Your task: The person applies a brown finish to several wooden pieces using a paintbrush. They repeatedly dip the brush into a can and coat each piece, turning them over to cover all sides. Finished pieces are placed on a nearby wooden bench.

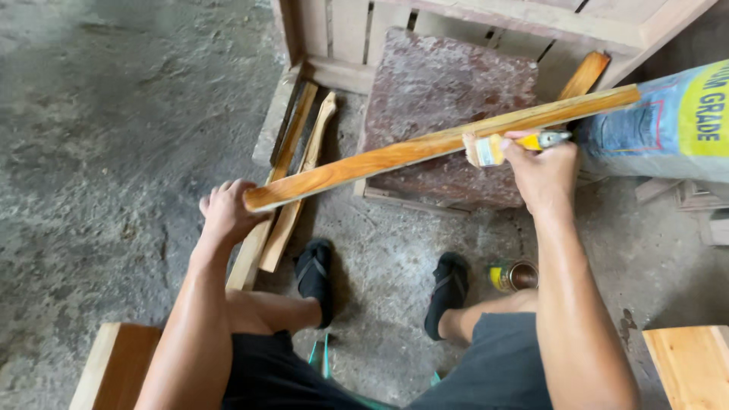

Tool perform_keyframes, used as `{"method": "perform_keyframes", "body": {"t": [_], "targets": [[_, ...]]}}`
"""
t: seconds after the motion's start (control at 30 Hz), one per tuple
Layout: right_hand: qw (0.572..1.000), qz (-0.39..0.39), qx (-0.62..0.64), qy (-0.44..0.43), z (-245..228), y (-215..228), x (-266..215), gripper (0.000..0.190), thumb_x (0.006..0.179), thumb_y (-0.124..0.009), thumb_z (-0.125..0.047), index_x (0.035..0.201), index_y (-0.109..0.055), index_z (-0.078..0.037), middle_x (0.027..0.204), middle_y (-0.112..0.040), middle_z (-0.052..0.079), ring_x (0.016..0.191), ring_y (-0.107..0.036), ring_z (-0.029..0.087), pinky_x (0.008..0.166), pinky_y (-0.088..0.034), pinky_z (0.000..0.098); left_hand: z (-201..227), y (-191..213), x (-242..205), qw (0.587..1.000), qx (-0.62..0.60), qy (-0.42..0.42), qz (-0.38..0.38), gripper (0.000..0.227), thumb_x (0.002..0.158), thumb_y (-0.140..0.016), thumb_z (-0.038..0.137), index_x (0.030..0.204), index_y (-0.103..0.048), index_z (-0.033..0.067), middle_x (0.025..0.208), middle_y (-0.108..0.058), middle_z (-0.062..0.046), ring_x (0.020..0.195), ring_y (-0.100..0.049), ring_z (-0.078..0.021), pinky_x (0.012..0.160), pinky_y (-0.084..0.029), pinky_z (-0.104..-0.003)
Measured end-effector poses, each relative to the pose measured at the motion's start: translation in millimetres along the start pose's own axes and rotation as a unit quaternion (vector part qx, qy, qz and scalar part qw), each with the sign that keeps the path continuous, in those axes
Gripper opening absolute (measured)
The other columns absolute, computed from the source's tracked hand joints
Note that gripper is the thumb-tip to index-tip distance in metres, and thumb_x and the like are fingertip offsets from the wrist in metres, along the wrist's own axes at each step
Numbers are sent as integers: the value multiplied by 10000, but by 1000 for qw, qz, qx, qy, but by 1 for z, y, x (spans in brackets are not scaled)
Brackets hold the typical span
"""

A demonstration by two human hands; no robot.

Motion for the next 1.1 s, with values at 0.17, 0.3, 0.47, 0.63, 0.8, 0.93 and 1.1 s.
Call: {"method": "perform_keyframes", "body": {"t": [0.17,0.3,0.47,0.63,0.8,0.93,1.1], "targets": [[999,48,8,-16,12,-3,-21,130,896,-784,-5,1016,-766,39,953,-748,57,838,-672,108,794,-545,271,-1,-14,13,997,-64,-31,6,538,622,-893,328,1108,-759,143,1050,-747,-93,1096,-638,-296,1072,-311,-475],[998,62,10,5,22,-12,-11,125,907,-776,-13,1017,-763,46,957,-749,56,845,-673,109,813,-550,266,0,-12,18,994,-100,-10,-47,522,646,-893,325,1099,-758,102,943,-771,-103,937,-706,-285,1062,-338,-479],[996,62,-37,41,17,-47,-15,144,940,-780,-53,1054,-764,32,969,-758,78,866,-687,122,805,-554,277,1,-13,24,968,-227,45,-101,512,805,-774,413,1193,-767,78,1089,-775,-132,996,-743,-286,975,-536,-383],[977,54,-118,169,-8,-92,-16,157,934,-803,-67,1052,-759,27,985,-773,167,912,-755,226,830,-574,339,10,-2,29,944,-304,70,-109,559,806,-764,417,1256,-712,90,1199,-742,-157,1102,-706,-294,993,-517,-390],[977,-71,-168,107,-23,-175,-48,80,943,-753,-123,975,-777,-54,949,-782,150,833,-743,242,752,-589,347,28,28,17,983,-154,27,97,531,907,-770,426,1299,-653,88,1314,-614,-203,1294,-506,-354,1140,-245,-580],[975,-135,-141,106,-40,-193,-48,95,894,-740,-125,967,-762,-67,961,-776,132,855,-736,224,777,-592,364,41,46,5,940,-120,22,320,536,928,-767,296,1375,-583,64,1353,-569,-171,1338,-476,-342,1188,-167,-651],[976,-4,-187,108,-53,-151,0,106,952,-746,-88,956,-768,15,845,-765,136,739,-740,204,693,-569,354,46,57,0,929,-108,16,354,604,868,-760,226,1392,-536,23,1364,-534,-187,1339,-453,-366,1181,-189,-666]]}}
Point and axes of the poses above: each hand's wrist, its own x-axis towards the middle knuckle, its own y-axis out of the back of the hand, z = x × y, the point moved 2 cm from there along x, towards the middle knuckle
